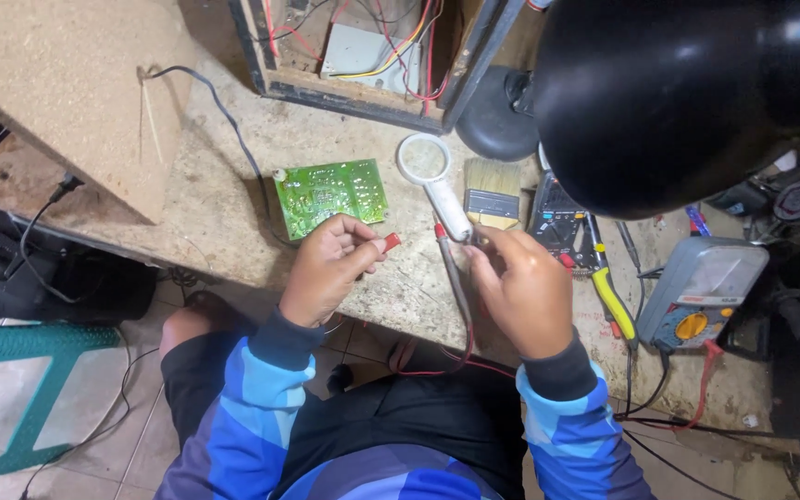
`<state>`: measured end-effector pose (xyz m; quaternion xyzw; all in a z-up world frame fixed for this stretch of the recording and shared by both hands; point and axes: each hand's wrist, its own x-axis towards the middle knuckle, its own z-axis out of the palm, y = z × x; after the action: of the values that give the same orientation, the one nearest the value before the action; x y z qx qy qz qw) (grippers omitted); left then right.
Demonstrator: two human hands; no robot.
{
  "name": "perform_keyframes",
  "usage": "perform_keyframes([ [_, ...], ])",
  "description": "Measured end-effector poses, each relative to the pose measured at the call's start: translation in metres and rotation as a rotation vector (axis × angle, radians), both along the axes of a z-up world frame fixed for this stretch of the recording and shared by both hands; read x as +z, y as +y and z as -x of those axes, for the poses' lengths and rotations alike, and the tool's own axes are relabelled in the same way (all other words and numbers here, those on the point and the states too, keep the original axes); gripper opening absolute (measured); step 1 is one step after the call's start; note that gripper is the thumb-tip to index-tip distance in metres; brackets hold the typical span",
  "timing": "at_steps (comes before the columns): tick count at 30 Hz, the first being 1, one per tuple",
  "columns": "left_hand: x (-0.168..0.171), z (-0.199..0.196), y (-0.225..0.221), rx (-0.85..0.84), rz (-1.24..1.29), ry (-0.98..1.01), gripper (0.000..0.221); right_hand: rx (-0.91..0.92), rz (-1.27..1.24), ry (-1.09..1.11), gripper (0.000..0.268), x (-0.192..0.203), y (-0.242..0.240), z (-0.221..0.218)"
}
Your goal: Inspecting, cleaning, and repairing a circuit board using a hairdryer, magnifying glass, multimeter, and soldering iron.
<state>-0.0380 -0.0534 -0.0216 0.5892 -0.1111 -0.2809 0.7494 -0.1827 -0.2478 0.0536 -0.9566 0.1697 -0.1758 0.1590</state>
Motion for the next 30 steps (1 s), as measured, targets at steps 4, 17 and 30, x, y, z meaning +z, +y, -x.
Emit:
perform_keyframes([
  [4, 0.006, -0.001, -0.004, 0.047, 0.003, -0.051, 0.025, -0.147, -0.032, -0.026, 0.025, -0.002, -0.018, 0.04],
  [17, 0.021, 0.017, -0.021, 0.269, -0.106, -0.251, 0.018, -0.312, -0.039, -0.101, 0.021, -0.032, -0.033, 0.117],
  [30, 0.041, 0.026, -0.035, 0.083, -0.36, -0.098, 0.038, -0.675, 0.088, -0.096, 0.086, 0.02, -0.135, 0.143],
])
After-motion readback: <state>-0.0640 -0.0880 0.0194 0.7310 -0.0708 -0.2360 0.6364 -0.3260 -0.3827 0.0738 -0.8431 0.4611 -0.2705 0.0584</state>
